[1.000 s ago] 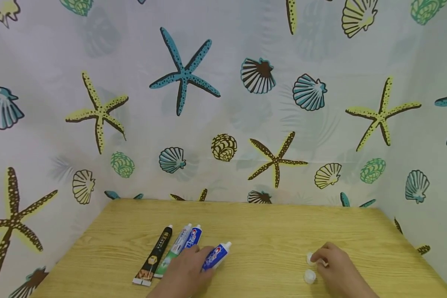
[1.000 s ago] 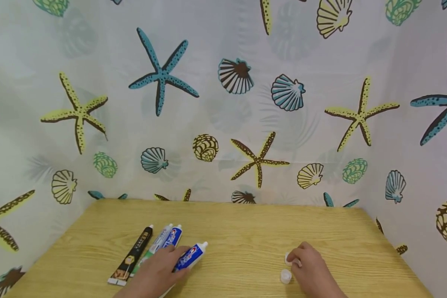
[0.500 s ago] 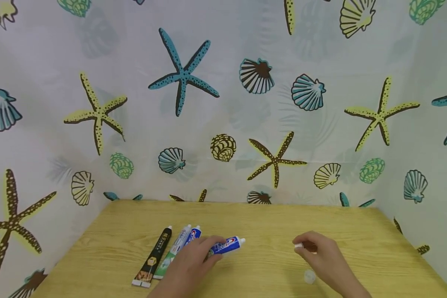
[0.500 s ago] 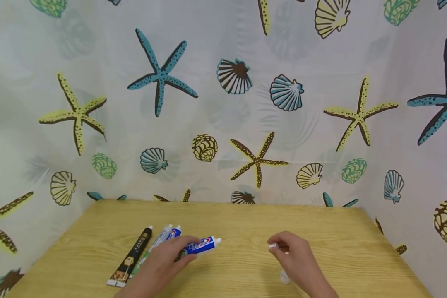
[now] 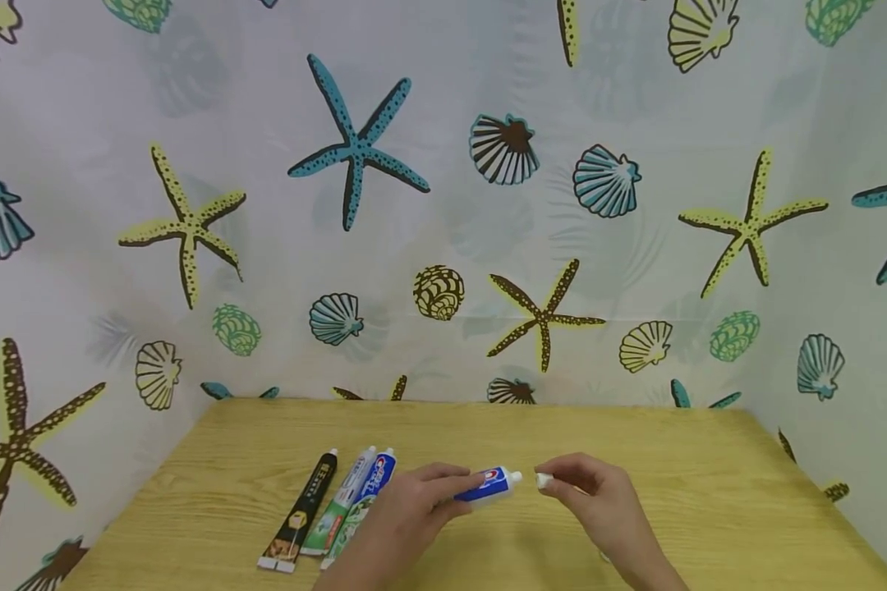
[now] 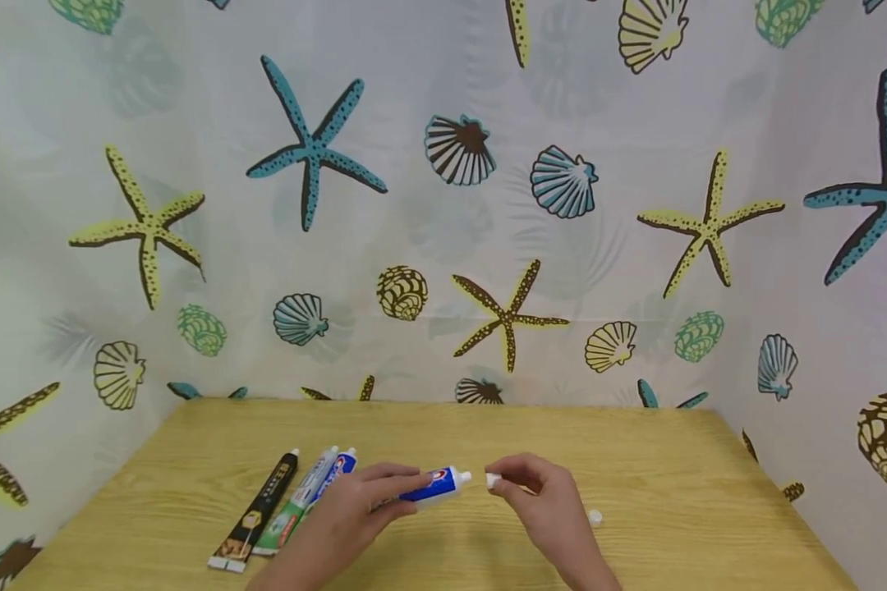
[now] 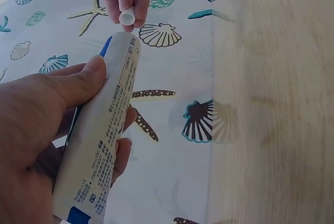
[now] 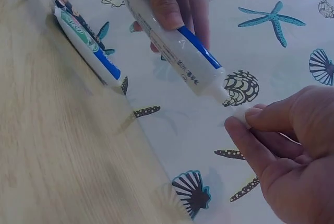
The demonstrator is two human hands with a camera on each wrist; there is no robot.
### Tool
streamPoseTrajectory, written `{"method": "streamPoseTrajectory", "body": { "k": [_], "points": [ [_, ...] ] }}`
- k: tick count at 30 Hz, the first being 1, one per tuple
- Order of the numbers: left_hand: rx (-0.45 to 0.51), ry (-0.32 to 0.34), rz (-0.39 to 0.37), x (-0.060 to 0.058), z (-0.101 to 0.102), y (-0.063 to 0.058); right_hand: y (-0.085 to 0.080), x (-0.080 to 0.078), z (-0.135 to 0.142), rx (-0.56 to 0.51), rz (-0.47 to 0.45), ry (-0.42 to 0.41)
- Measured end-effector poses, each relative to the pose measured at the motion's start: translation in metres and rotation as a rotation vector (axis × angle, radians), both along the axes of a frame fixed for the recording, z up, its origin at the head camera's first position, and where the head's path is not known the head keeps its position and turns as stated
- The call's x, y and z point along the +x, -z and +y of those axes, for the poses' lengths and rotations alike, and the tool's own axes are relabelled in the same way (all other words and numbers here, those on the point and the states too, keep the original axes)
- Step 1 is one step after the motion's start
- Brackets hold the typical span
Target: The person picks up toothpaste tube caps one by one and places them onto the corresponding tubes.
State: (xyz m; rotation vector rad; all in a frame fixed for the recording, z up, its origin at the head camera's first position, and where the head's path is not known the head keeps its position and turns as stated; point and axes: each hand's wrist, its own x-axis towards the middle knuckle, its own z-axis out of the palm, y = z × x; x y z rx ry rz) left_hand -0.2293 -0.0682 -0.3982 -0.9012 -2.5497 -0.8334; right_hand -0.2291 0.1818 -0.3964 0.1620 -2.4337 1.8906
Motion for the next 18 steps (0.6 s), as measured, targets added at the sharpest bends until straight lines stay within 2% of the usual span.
{"method": "streamPoseTrajectory", "body": {
  "k": [3,7,15,18],
  "points": [
    [0.008,0.019,0.002,0.0012,0.0002,0.0009,0.0029,0.0002,-0.0048,-0.013,0.019,-0.026],
    [0.021,0.054,-0.032,0.0011,0.0021,0.0013,0.0050,-0.0004,-0.0080,0.006,0.031,-0.057],
    [0.050,0.159,-0.078,0.0003,0.0052,0.0040,0.0109,-0.0016,-0.0097,0.035,0.024,-0.060],
    [-0.002,0.149,-0.127,0.0012,0.0054,0.0022,0.0102,-0.0008,-0.0094,0.041,0.020,-0.046]
  ]
}}
